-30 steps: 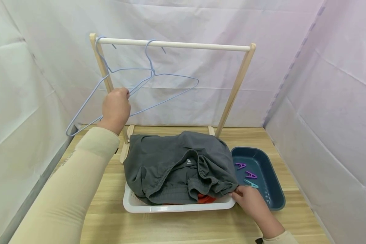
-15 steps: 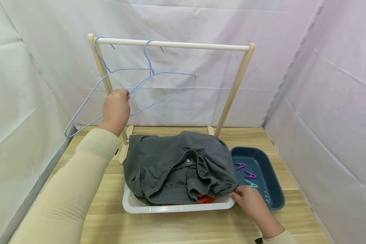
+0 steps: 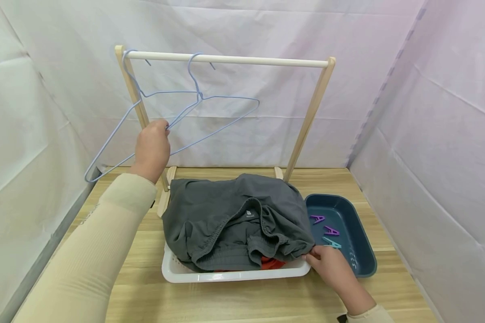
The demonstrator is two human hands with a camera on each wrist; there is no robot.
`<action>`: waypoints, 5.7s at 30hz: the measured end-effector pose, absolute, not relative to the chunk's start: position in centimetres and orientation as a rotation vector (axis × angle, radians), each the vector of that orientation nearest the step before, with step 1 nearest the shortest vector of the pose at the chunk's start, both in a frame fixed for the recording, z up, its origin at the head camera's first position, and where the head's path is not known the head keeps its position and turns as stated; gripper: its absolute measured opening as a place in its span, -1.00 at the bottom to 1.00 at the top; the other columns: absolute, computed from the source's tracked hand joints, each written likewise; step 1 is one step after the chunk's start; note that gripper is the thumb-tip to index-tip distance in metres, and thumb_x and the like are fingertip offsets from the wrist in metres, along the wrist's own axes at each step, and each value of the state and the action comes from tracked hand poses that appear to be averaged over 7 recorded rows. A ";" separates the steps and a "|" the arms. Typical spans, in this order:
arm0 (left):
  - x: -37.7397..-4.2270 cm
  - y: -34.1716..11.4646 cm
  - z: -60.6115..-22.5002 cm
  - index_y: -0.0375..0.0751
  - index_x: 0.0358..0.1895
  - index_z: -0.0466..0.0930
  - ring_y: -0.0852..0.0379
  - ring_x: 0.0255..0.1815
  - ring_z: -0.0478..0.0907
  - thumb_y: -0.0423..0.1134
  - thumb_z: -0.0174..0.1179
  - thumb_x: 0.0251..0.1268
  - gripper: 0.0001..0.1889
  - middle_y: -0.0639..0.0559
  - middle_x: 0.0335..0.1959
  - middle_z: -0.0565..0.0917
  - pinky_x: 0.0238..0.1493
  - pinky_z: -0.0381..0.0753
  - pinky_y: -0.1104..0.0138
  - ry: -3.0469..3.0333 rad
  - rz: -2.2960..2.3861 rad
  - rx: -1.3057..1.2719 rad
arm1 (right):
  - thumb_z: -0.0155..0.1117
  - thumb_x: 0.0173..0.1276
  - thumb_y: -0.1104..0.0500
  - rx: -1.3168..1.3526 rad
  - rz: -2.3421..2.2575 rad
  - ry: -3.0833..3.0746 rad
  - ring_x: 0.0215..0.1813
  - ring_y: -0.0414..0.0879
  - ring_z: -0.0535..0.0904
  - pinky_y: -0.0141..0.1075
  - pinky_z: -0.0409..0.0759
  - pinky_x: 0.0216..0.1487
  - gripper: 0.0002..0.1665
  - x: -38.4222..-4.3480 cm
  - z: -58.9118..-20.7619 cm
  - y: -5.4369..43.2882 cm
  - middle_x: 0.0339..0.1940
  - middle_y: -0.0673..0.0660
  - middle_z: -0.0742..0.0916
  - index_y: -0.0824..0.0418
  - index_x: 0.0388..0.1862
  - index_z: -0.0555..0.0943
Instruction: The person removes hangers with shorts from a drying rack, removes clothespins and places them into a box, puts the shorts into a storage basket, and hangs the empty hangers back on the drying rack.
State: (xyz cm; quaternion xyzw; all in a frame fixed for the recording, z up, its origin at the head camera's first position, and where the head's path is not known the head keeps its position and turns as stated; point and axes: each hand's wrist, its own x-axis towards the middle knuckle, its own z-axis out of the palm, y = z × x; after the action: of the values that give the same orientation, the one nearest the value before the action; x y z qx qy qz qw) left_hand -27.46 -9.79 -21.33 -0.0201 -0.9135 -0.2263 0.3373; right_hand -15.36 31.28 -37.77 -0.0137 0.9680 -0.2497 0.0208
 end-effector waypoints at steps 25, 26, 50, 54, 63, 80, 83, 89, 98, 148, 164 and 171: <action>-23.6 -11.8 -24.8 -0.58 -0.11 0.44 -0.42 -0.17 0.47 -0.57 0.12 0.25 -0.82 -0.46 -0.25 0.50 -0.15 0.48 -0.13 -2.255 -0.596 -0.166 | 0.29 0.30 -0.09 -0.131 -0.661 2.916 -0.27 -0.07 0.61 -0.14 0.59 -0.30 -0.66 -15.3 -34.6 32.8 -0.32 0.03 0.72 0.15 -0.22 0.72; -23.3 -11.9 -25.1 -0.59 -0.12 0.44 -0.42 -0.19 0.47 -0.58 0.13 0.23 -0.82 -0.45 -0.27 0.50 -0.16 0.48 -0.12 -2.235 -0.579 -0.179 | 0.29 0.30 -0.10 -0.133 -0.661 2.914 -0.20 -0.02 0.65 -0.10 0.62 -0.24 -0.61 -15.3 -34.2 32.9 -0.25 0.07 0.74 0.19 -0.16 0.72; -19.6 -12.8 -30.8 -0.52 -0.16 0.56 -0.31 -0.40 0.56 -0.54 0.28 0.10 -0.78 -0.38 -0.39 0.61 -0.46 0.56 -0.07 -2.165 -0.371 -0.195 | 0.28 0.34 0.15 -0.264 -0.681 3.245 0.00 0.20 0.62 0.07 0.60 -0.06 -0.57 -19.0 -33.2 32.8 0.04 0.33 0.67 0.37 0.11 0.58; -19.9 -12.5 -31.5 -0.52 -0.16 0.56 -0.31 -0.37 0.58 -0.51 0.28 0.11 -0.78 -0.38 -0.35 0.62 -0.41 0.59 -0.07 -2.244 -0.388 -0.213 | 0.28 0.35 0.14 -0.285 -0.667 3.230 0.02 0.21 0.61 0.08 0.59 -0.02 -0.54 -20.0 -33.1 32.6 0.07 0.35 0.66 0.38 0.13 0.57; -20.7 -12.0 -32.6 -0.50 -0.13 0.56 -0.30 -0.24 0.60 -0.44 0.28 0.18 -0.77 -0.36 -0.27 0.62 -0.28 0.60 -0.07 -2.430 -0.456 -0.179 | 0.29 0.34 0.13 -0.313 -0.608 3.192 0.10 0.25 0.57 0.09 0.55 0.02 -0.53 -22.0 -32.5 31.4 0.14 0.36 0.61 0.34 0.16 0.56; -22.8 -11.3 -32.6 -0.54 0.08 0.49 -0.37 0.00 0.55 -0.36 0.24 0.27 -0.62 -0.46 -0.02 0.58 -0.03 0.56 -0.09 -2.698 -0.568 -0.153 | 0.27 0.36 0.09 -0.329 -0.513 3.097 0.15 0.25 0.54 0.09 0.54 0.07 -0.43 -25.9 -32.1 29.7 0.17 0.38 0.60 0.38 0.25 0.48; -23.2 -11.3 -32.6 -0.54 0.09 0.49 -0.37 -0.04 0.56 -0.35 0.25 0.26 -0.61 -0.47 -0.06 0.59 -0.07 0.57 -0.09 -2.715 -0.571 -0.150 | 0.27 0.36 0.09 -0.337 -0.501 3.088 0.18 0.26 0.52 0.10 0.52 0.10 -0.40 -26.5 -32.1 29.3 0.21 0.38 0.57 0.39 0.28 0.45; -24.3 -11.2 -32.5 -0.53 0.14 0.45 -0.39 0.02 0.53 -0.31 0.23 0.29 -0.56 -0.48 0.00 0.57 -0.01 0.54 -0.11 -2.785 -0.565 -0.143 | 0.26 0.36 0.05 -0.293 -0.466 3.078 0.22 0.28 0.48 0.13 0.48 0.14 -0.33 -27.8 -31.8 28.7 0.27 0.37 0.53 0.37 0.34 0.39; -26.1 -10.9 -32.7 -0.54 0.06 0.50 -0.35 -0.01 0.57 -0.25 0.20 0.33 -0.61 -0.47 -0.03 0.59 -0.07 0.56 -0.08 -2.878 -0.578 -0.091 | 0.32 0.32 0.06 -0.262 -0.389 3.061 0.15 0.25 0.54 0.09 0.52 0.10 -0.33 -29.2 -32.1 27.9 0.20 0.37 0.58 0.39 0.29 0.43; -29.2 -9.7 -34.1 -0.58 -0.10 0.57 -0.25 -0.13 0.63 -0.33 0.13 0.37 -0.72 -0.43 -0.15 0.64 -0.10 0.61 0.00 -3.029 -0.627 0.043 | 0.24 0.38 0.10 -0.081 -0.257 3.085 -0.35 0.11 0.64 -0.06 0.62 -0.30 -0.69 -30.4 -32.8 26.7 -0.33 0.29 0.72 0.37 -0.27 0.69; -28.5 -9.6 -33.4 -0.50 -0.10 0.59 -0.20 -0.15 0.64 -0.49 -0.20 0.43 -0.69 -0.41 -0.11 0.64 -0.16 0.63 -0.02 -3.038 -0.511 0.030 | 0.23 0.38 0.09 -0.105 -0.053 3.132 -0.32 0.15 0.66 -0.04 0.64 -0.36 -0.66 -30.3 -32.4 26.3 -0.23 0.34 0.72 0.39 -0.18 0.67; -27.9 -9.2 -32.6 -0.38 -0.11 0.62 -0.20 -0.11 0.64 -0.43 -0.14 0.44 -0.71 -0.34 -0.11 0.66 -0.13 0.62 -0.02 -3.010 -0.524 -0.048 | 0.17 0.42 0.15 -0.107 -0.082 3.121 -0.37 0.10 0.64 -0.07 0.62 -0.37 -0.72 -30.0 -31.9 26.7 -0.30 0.29 0.72 0.37 -0.21 0.67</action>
State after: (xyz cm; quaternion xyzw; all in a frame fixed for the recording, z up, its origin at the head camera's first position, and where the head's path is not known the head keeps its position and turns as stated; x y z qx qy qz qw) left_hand -27.90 -9.16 -32.62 -0.0156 -0.9842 -0.1713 0.0428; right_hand -29.95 26.66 -31.89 -0.0343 0.9990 -0.0263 0.0090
